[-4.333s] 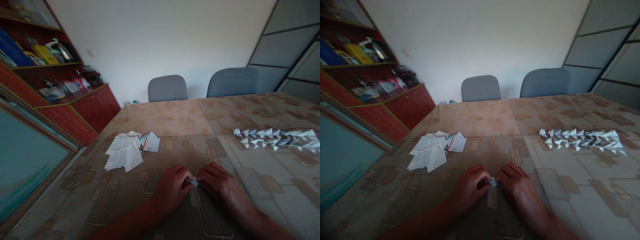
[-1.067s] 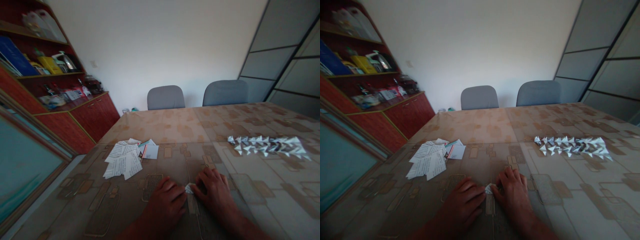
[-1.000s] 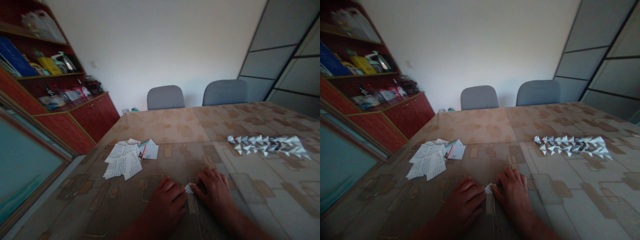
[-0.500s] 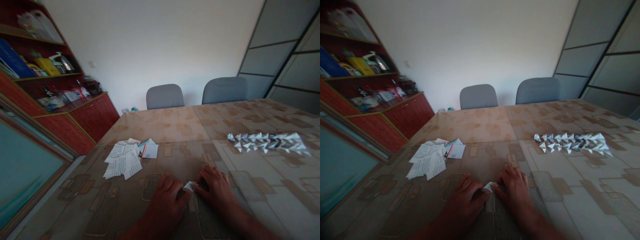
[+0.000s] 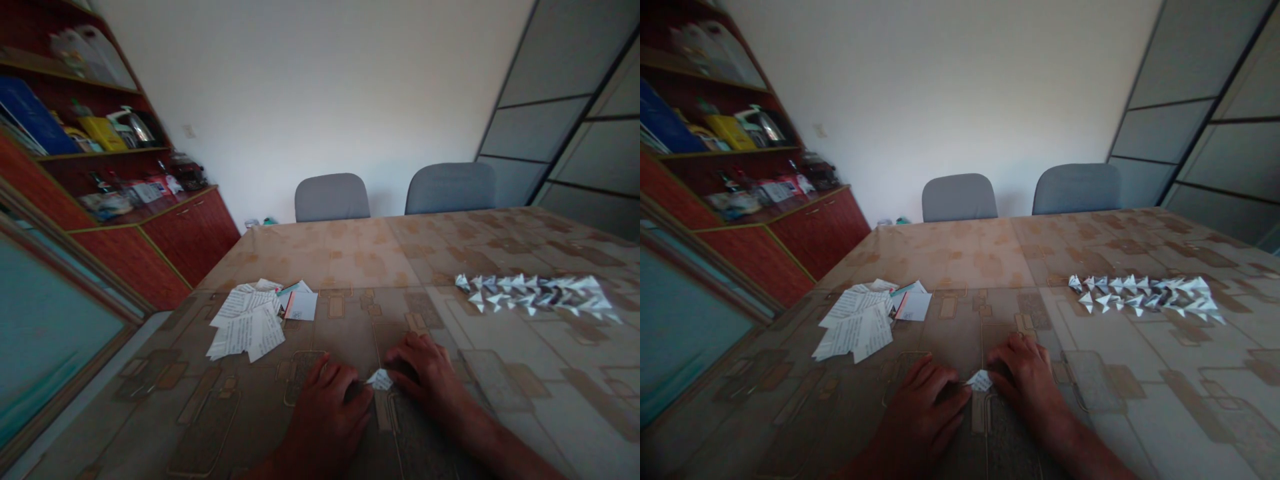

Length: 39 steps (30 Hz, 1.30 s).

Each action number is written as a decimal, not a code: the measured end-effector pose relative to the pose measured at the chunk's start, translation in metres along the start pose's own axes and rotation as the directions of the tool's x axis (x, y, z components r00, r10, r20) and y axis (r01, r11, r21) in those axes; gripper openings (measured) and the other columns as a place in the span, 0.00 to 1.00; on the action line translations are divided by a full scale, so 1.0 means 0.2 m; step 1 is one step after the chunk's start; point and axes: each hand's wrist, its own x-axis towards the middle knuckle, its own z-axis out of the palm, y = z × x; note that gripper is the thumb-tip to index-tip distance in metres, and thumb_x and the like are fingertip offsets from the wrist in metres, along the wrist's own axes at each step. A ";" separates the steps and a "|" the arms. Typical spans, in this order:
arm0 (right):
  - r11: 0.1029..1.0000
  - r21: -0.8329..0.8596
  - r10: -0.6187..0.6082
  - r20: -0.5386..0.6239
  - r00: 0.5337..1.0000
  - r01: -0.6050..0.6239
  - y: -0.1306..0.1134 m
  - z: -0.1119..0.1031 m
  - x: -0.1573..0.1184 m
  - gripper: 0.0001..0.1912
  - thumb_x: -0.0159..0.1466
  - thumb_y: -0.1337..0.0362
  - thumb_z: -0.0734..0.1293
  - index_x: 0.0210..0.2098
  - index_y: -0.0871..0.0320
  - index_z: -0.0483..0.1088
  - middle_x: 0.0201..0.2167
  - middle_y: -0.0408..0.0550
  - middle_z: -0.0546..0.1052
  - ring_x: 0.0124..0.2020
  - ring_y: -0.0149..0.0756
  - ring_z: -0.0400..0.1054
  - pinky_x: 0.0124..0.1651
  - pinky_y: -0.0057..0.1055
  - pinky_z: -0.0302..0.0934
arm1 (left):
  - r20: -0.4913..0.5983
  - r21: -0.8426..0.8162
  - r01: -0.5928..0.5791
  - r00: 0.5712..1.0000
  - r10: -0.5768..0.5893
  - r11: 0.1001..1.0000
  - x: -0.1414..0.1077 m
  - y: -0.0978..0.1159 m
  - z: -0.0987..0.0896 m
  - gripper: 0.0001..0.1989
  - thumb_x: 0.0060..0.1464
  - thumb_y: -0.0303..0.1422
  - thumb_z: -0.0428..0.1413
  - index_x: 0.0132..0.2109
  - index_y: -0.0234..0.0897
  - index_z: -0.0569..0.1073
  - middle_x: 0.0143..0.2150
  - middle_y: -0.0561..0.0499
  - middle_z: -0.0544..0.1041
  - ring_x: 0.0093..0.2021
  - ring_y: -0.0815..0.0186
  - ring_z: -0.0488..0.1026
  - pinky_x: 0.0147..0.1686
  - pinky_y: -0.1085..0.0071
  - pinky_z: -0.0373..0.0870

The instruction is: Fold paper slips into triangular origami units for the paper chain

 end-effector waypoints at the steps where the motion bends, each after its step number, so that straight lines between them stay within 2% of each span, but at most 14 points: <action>1: 1.000 0.012 -0.007 0.008 1.000 0.007 -0.01 0.00 0.00 0.07 0.60 0.72 0.68 0.34 0.53 0.73 0.34 0.45 0.74 0.40 0.42 0.67 0.42 0.37 0.57 | -0.005 0.004 -0.003 1.000 0.003 1.000 0.00 0.00 0.00 0.12 0.54 0.27 0.57 0.46 0.43 0.73 0.41 0.49 0.74 0.40 0.60 0.70 0.54 0.45 0.63; 8: 1.000 0.011 0.024 0.005 1.000 -0.024 -0.05 0.00 0.00 0.07 0.57 0.72 0.70 0.26 0.56 0.71 0.30 0.44 0.72 0.36 0.41 0.67 0.41 0.37 0.56 | -0.042 0.049 0.000 0.999 0.002 0.999 0.02 -0.01 0.01 0.11 0.56 0.32 0.58 0.47 0.41 0.72 0.43 0.50 0.75 0.43 0.59 0.70 0.59 0.44 0.55; 12: 0.997 -0.049 0.052 -0.026 0.998 -0.053 -0.06 0.02 -0.01 0.08 0.55 0.72 0.71 0.24 0.56 0.70 0.28 0.44 0.72 0.35 0.41 0.67 0.39 0.37 0.55 | -0.065 0.018 -0.067 0.996 0.068 0.998 0.02 0.00 0.04 0.12 0.59 0.34 0.56 0.50 0.42 0.71 0.45 0.51 0.75 0.44 0.60 0.71 0.60 0.49 0.55; 18: 0.995 -0.059 0.077 -0.022 0.997 -0.079 -0.05 0.02 -0.01 0.07 0.55 0.71 0.72 0.26 0.56 0.69 0.28 0.43 0.73 0.34 0.40 0.67 0.38 0.35 0.55 | -0.029 -0.049 -0.096 0.995 0.095 0.994 0.01 0.02 0.05 0.14 0.58 0.36 0.57 0.51 0.42 0.70 0.46 0.51 0.75 0.45 0.61 0.70 0.60 0.53 0.56; 22: 0.997 -0.043 0.063 -0.010 0.998 -0.064 -0.03 0.02 0.00 0.06 0.58 0.69 0.71 0.27 0.55 0.70 0.29 0.44 0.73 0.35 0.41 0.67 0.39 0.35 0.55 | -0.016 -0.050 -0.121 0.993 0.120 0.991 0.02 0.01 0.05 0.14 0.57 0.36 0.58 0.50 0.42 0.71 0.47 0.51 0.74 0.46 0.60 0.69 0.60 0.52 0.56; 26: 1.000 -0.012 0.021 0.017 1.000 -0.021 -0.02 0.01 0.01 0.04 0.60 0.68 0.70 0.30 0.54 0.71 0.30 0.44 0.74 0.36 0.41 0.68 0.40 0.35 0.56 | -0.015 -0.027 -0.077 0.997 0.076 0.997 0.02 0.01 0.05 0.13 0.55 0.34 0.60 0.49 0.43 0.72 0.45 0.49 0.73 0.45 0.59 0.69 0.58 0.49 0.58; 30: 0.994 0.101 -0.040 0.040 0.998 0.036 -0.03 0.01 0.02 0.05 0.60 0.71 0.68 0.31 0.53 0.72 0.32 0.45 0.74 0.39 0.42 0.67 0.42 0.36 0.56 | -0.002 -0.038 -0.053 0.999 0.053 0.998 0.01 0.02 0.05 0.14 0.53 0.35 0.61 0.48 0.43 0.73 0.42 0.49 0.73 0.42 0.59 0.70 0.57 0.47 0.59; 35: 0.970 0.243 0.018 -0.010 1.000 -0.015 -0.04 0.01 0.03 0.06 0.58 0.71 0.66 0.26 0.56 0.69 0.27 0.44 0.72 0.33 0.39 0.66 0.36 0.33 0.58 | 0.039 -0.228 -0.026 0.999 0.036 0.973 0.02 -0.01 0.01 0.17 0.56 0.31 0.58 0.53 0.45 0.71 0.50 0.49 0.74 0.48 0.58 0.70 0.59 0.46 0.56; 37: 0.931 0.362 0.062 -0.021 0.998 -0.050 -0.04 0.00 0.03 0.06 0.61 0.67 0.65 0.27 0.56 0.68 0.27 0.44 0.71 0.30 0.37 0.66 0.33 0.30 0.59 | 0.024 -0.381 0.060 0.998 -0.055 0.923 0.03 -0.02 -0.01 0.20 0.56 0.31 0.58 0.55 0.44 0.69 0.51 0.48 0.74 0.50 0.58 0.70 0.57 0.53 0.61; 39: 0.850 0.520 0.108 -0.015 0.994 -0.085 -0.06 0.00 0.02 0.08 0.63 0.62 0.63 0.28 0.56 0.67 0.26 0.43 0.70 0.29 0.35 0.66 0.31 0.29 0.60 | 0.009 -0.543 0.201 0.972 -0.234 0.815 0.06 -0.02 -0.01 0.19 0.53 0.31 0.59 0.53 0.40 0.71 0.47 0.47 0.76 0.47 0.59 0.72 0.49 0.61 0.68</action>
